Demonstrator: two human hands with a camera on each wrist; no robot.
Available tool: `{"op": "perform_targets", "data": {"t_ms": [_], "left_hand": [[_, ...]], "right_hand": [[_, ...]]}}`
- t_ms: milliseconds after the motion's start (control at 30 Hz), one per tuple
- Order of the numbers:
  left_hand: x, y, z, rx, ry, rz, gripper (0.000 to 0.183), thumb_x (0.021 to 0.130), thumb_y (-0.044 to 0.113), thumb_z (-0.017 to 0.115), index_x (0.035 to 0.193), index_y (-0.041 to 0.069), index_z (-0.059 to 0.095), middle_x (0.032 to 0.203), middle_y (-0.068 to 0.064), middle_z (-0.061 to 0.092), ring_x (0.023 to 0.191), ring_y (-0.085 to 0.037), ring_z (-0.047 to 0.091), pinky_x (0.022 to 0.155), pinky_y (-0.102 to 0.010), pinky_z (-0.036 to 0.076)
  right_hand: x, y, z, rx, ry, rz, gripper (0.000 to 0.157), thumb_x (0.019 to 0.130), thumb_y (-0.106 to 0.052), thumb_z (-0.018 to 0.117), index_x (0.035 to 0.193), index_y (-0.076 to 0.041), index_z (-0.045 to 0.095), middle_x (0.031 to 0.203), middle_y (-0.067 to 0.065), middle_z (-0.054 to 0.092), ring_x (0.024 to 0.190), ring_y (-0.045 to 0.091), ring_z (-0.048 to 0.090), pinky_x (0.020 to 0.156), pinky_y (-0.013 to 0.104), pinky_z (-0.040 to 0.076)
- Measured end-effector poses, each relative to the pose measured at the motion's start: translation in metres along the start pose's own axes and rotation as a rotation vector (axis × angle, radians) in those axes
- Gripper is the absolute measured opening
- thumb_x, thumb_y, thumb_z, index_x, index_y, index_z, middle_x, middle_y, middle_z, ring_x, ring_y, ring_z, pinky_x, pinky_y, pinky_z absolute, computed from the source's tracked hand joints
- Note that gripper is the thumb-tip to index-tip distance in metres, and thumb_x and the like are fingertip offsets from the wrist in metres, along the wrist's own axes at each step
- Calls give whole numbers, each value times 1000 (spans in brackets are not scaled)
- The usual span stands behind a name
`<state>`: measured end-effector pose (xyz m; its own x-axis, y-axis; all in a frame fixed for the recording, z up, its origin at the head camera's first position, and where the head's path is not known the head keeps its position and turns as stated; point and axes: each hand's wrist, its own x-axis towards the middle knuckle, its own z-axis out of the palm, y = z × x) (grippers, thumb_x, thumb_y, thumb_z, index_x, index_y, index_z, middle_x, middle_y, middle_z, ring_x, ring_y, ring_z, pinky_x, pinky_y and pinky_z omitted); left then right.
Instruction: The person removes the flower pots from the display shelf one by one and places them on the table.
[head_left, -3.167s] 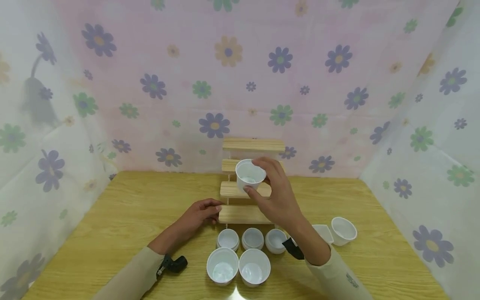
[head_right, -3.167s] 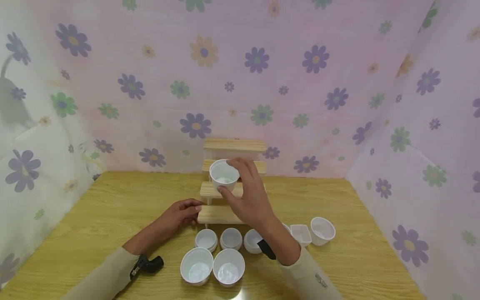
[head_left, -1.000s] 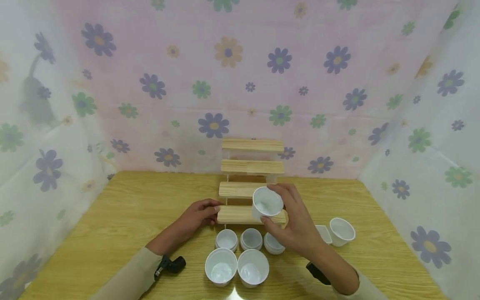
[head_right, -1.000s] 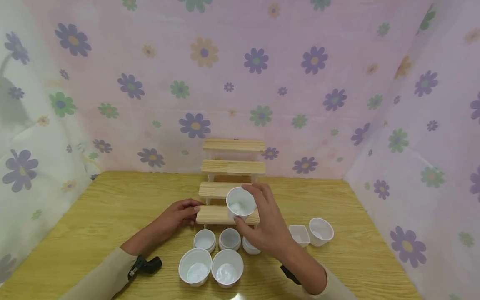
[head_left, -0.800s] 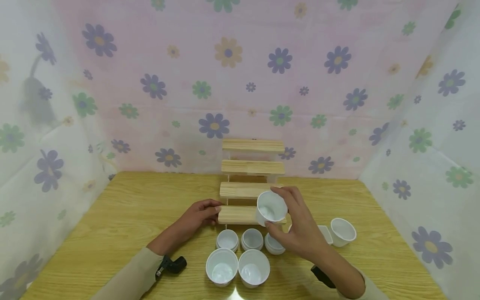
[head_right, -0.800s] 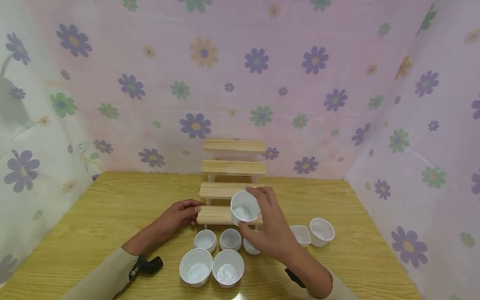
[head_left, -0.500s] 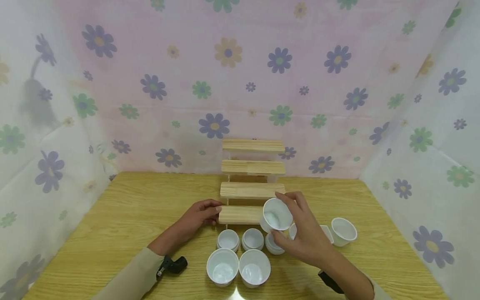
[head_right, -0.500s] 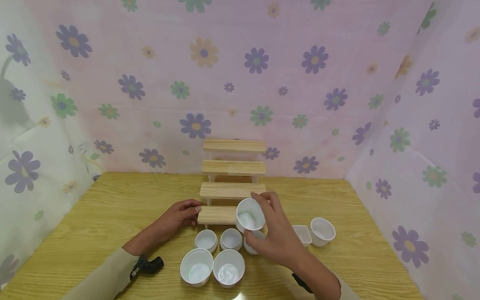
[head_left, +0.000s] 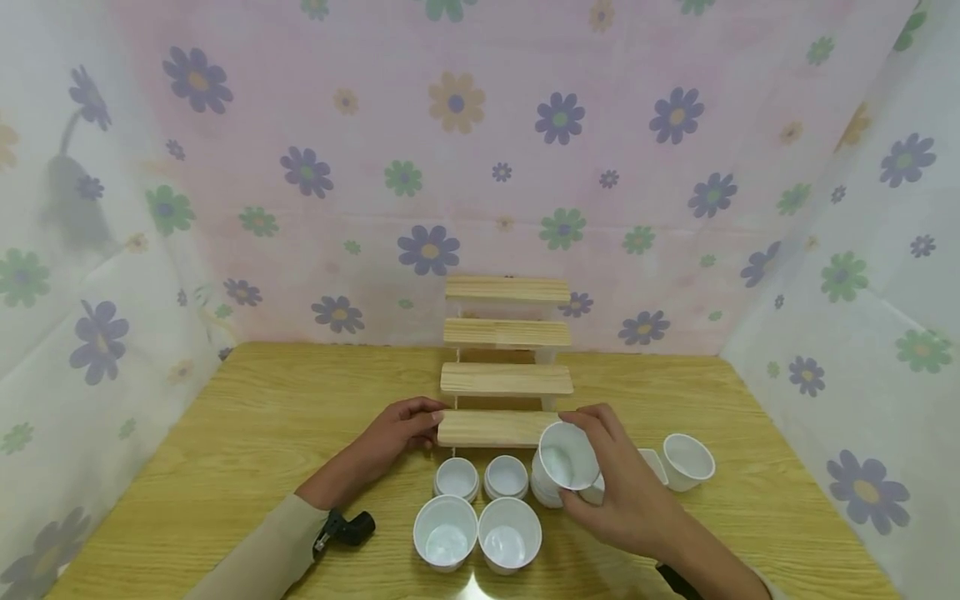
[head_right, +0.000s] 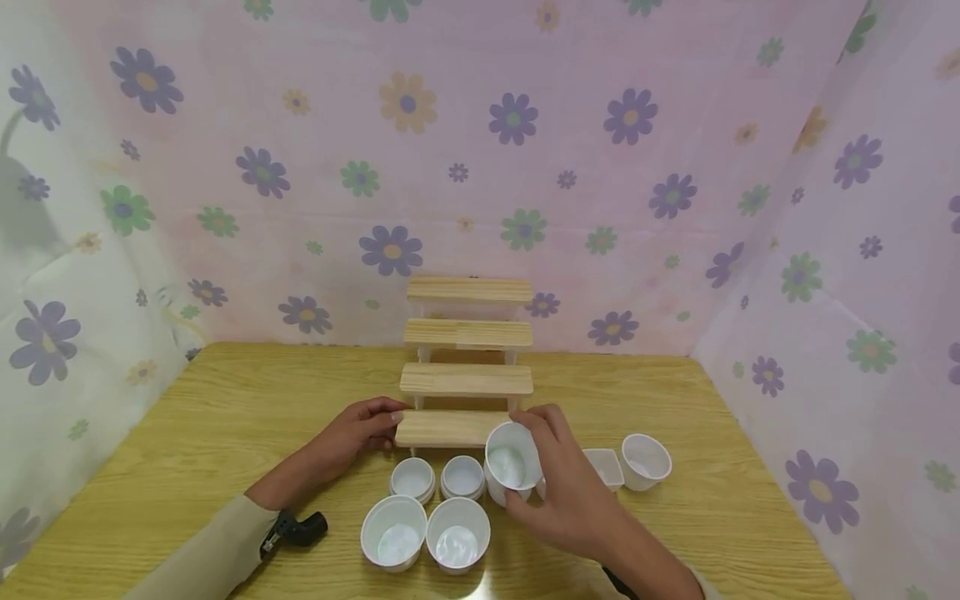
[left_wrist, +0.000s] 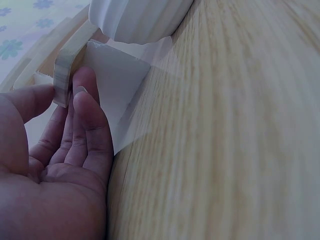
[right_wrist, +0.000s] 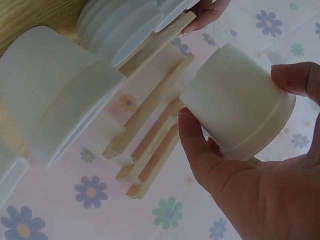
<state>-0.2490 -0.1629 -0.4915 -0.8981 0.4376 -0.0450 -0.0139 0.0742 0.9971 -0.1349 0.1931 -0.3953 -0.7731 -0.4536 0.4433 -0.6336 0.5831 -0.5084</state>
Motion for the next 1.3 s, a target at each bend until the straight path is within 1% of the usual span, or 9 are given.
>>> {"op": "perform_targets", "data": {"t_ms": [167, 367, 467, 567, 700, 767, 933, 1133, 1300], "left_hand": [[0, 0, 0, -2, -2, 0, 42, 112, 28, 59, 139, -3, 62, 100, -8, 67, 92, -20, 64, 82, -30, 57], [-1, 1, 1, 6, 2, 2, 42, 112, 28, 58, 139, -4, 61, 99, -8, 67, 91, -20, 64, 81, -30, 57], [-2, 1, 1, 6, 2, 1, 42, 112, 29, 58, 139, -3, 61, 99, -8, 66, 91, -20, 64, 81, -30, 57], [-2, 1, 1, 4, 1, 0, 41, 112, 29, 57, 139, -3, 61, 100, -8, 66, 91, -20, 64, 81, -30, 57], [-1, 2, 1, 0, -2, 1, 41, 112, 28, 58, 139, -3, 62, 99, -8, 67, 91, -19, 64, 81, -30, 57], [-1, 2, 1, -1, -1, 0, 41, 112, 28, 58, 138, -3, 62, 99, -8, 67, 91, -19, 64, 81, -30, 57], [-2, 3, 1, 7, 6, -6, 41, 112, 29, 58, 137, -2, 62, 98, -8, 67, 90, -19, 64, 81, -30, 57], [-2, 4, 2, -1, 5, -4, 40, 111, 29, 59, 137, -2, 63, 99, -7, 67, 90, -19, 64, 81, -30, 57], [-2, 3, 1, 1, -2, 7, 41, 112, 28, 58, 138, -3, 62, 98, -7, 67, 90, -19, 64, 81, -30, 57]], "right_hand": [[-8, -1, -2, -19, -31, -12, 90, 74, -5, 86, 153, -20, 46, 137, -5, 47, 113, 13, 58, 89, 33, 57], [-14, -2, -3, -69, -47, -61, 85, 73, -8, 86, 149, -19, 51, 135, -4, 50, 111, 13, 60, 88, 35, 57], [-16, -1, -4, -79, -50, -93, 84, 71, -8, 86, 147, -18, 52, 134, -3, 51, 108, 13, 61, 86, 35, 57], [-19, -2, -5, -81, -51, -104, 83, 69, -8, 86, 144, -19, 54, 133, -4, 53, 108, 12, 62, 85, 34, 58], [-25, -2, -7, -99, -67, -94, 86, 66, -9, 89, 144, -23, 55, 132, -8, 54, 108, 9, 62, 87, 33, 57], [-28, -2, -7, -117, -78, -90, 88, 64, -9, 91, 144, -23, 56, 132, -9, 56, 108, 9, 61, 88, 32, 57], [-32, -2, -8, -176, -118, -83, 85, 63, -13, 94, 139, -22, 58, 131, -10, 56, 112, 9, 60, 91, 30, 56], [-33, 1, -7, -214, -158, -150, 83, 64, -20, 99, 137, -16, 59, 132, -8, 53, 114, 10, 56, 91, 30, 57], [-34, 4, -4, -192, -149, -207, 81, 65, -18, 98, 136, -16, 60, 127, -5, 51, 111, 9, 52, 88, 25, 53]]}}
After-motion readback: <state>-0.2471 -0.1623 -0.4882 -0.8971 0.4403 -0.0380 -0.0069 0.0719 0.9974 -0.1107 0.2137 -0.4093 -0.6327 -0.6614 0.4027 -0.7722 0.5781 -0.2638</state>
